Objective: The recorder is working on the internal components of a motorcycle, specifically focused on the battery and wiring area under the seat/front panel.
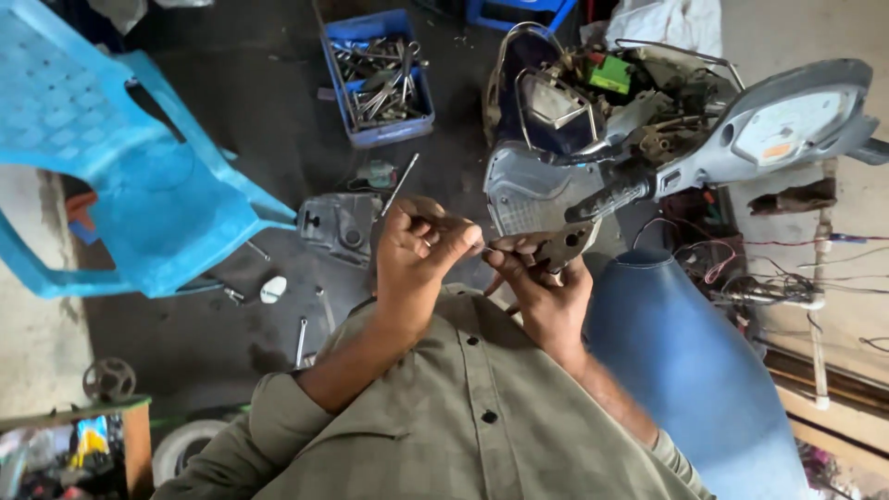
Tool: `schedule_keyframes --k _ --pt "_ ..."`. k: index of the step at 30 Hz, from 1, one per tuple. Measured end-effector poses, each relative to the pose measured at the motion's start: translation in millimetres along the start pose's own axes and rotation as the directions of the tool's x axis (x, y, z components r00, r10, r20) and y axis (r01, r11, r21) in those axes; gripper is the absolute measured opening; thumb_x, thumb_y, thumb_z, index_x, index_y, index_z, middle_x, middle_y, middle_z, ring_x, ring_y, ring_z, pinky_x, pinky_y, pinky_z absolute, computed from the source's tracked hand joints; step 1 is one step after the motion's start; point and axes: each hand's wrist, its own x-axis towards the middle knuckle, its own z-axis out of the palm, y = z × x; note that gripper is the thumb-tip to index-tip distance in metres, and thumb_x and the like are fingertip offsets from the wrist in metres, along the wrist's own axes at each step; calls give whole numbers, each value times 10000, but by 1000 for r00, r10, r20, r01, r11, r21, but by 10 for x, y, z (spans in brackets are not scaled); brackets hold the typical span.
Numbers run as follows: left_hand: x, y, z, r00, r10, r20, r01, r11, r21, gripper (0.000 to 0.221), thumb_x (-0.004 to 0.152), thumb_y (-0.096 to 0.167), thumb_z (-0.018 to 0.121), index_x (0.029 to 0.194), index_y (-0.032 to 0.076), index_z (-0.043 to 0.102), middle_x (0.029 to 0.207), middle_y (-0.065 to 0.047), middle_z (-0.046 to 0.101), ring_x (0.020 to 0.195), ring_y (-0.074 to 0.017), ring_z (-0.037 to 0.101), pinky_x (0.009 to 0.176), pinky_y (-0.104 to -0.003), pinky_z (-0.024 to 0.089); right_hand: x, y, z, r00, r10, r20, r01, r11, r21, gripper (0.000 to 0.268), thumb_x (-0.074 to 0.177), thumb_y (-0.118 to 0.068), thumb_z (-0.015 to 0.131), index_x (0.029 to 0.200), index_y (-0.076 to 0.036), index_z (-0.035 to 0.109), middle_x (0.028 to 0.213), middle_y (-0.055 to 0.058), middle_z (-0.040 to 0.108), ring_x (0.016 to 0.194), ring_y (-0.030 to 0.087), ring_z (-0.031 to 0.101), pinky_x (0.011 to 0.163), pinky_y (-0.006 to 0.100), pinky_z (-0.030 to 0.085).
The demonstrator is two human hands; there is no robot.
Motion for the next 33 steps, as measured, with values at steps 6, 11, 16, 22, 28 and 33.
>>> schedule_keyframes --k 6,11,16,22,28,33 --pt "246 43 -226 994 -3 105 1 1000 20 368 923 -60 756 1143 33 476 1002 -116 673 934 -156 676 825 -317 614 26 96 256 994 -21 -107 18 999 -34 239 925 143 700 1073 16 563 1081 171 705 990 237 722 750 350 638" --pt "370 -19 -477 978 -67 197 58 997 50 373 922 -67 750 1147 42 474 1043 -105 670 984 -144 671 881 -294 586 51 211 409 983 6 -182 -6 1000 1 226 926 130 680 1076 7 562 1077 165 709 998 247 733 806 343 624" --pt "480 -8 -752 928 -269 258 259 963 75 320 945 -27 736 1117 51 478 1079 -125 721 1029 -155 684 934 -304 554 36 454 519 979 -36 -199 39 999 11 226 950 130 681 1101 9 564 1103 148 676 1000 219 678 870 352 581" --pt "727 406 -933 883 -411 227 461 850 -254 213 985 182 657 1102 111 494 944 -29 655 992 -176 672 1082 -425 492 47 524 680 920 114 -375 -122 993 3 172 951 70 657 1096 16 581 1062 127 671 898 225 683 801 359 581" --pt "946 567 -1404 909 -358 212 415 760 -499 409 1019 537 543 1088 133 548 805 42 455 779 -125 495 936 -402 484 134 714 634 915 214 -342 -199 977 77 154 978 32 629 1130 37 604 994 143 655 859 211 655 782 355 556" --pt "1100 713 -1750 951 -280 133 307 797 -520 446 1053 599 506 1030 154 537 809 45 418 737 -111 415 767 -321 399 205 746 644 936 206 -285 -187 978 94 143 972 39 612 1106 26 563 1010 137 659 848 207 649 776 365 547"
